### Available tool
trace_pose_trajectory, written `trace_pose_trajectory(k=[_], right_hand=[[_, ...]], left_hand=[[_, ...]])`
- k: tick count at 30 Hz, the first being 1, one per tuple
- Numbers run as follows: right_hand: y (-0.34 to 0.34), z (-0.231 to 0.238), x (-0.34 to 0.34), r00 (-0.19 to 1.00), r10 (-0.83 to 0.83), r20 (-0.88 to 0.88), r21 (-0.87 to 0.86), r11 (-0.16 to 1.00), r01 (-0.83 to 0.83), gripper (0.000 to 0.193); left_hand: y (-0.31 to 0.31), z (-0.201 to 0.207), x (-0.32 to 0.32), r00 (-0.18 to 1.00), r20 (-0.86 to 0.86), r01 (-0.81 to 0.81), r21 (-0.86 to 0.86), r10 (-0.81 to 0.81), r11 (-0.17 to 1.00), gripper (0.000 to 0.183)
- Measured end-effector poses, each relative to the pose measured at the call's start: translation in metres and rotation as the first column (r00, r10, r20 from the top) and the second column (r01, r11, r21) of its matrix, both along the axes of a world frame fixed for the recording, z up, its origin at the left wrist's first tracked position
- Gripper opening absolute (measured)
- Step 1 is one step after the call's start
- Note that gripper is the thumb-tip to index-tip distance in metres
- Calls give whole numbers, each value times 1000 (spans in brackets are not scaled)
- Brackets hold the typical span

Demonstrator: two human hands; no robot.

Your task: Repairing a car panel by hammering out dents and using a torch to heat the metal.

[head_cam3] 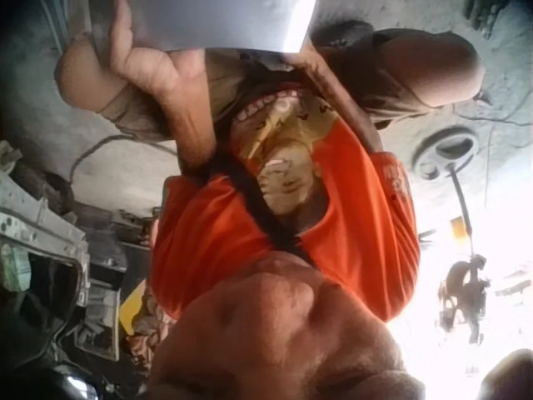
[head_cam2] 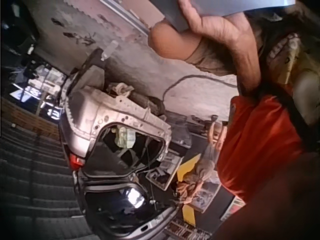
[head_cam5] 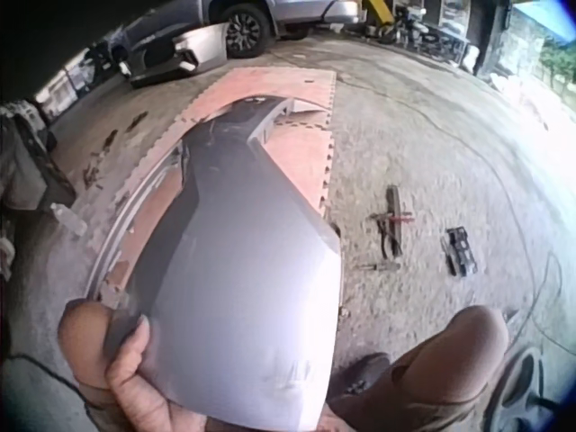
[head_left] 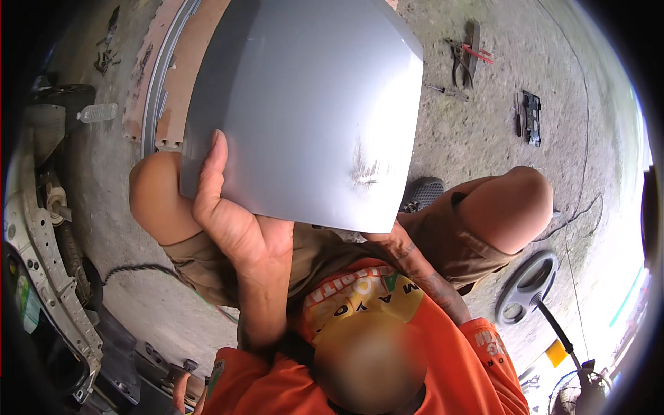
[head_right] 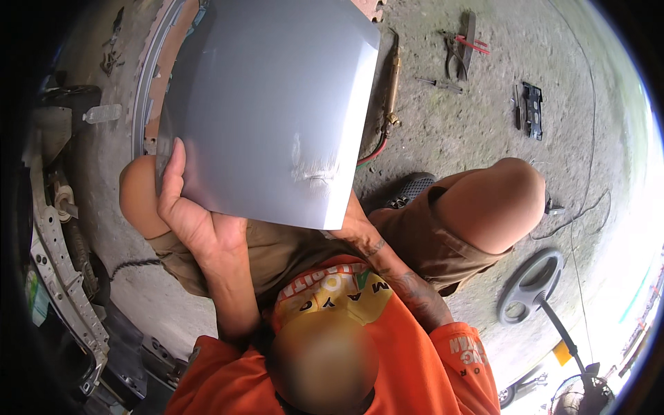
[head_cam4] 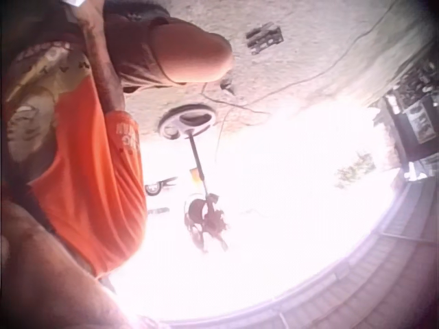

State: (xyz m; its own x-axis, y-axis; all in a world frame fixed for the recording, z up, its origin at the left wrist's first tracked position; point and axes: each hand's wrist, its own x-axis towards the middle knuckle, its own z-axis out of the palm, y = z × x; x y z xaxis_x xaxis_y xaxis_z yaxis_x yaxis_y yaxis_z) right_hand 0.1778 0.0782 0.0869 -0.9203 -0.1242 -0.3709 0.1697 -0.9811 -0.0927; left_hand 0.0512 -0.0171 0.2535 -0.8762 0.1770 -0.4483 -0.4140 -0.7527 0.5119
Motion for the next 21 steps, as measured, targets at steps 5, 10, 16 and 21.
trace_pose_trajectory(k=[5,10,16,21], right_hand=[[3,17,-5,999,35,-41,659,752,1,40],[0,11,3,993,78,-86,894,446,42,37],[-5,7,13,991,96,-88,932,361,48,35],[-11,6,14,989,117,-94,959,279,58,33]], left_hand=[[-7,-6,-3,999,37,-20,6,20,1000,30],[-1,-11,-1,999,29,-28,-30,29,999,23],[-11,-18,-3,1000,10,-6,23,6,1000,26],[-14,-25,-1,1000,-13,-4,87,6,996,28]])
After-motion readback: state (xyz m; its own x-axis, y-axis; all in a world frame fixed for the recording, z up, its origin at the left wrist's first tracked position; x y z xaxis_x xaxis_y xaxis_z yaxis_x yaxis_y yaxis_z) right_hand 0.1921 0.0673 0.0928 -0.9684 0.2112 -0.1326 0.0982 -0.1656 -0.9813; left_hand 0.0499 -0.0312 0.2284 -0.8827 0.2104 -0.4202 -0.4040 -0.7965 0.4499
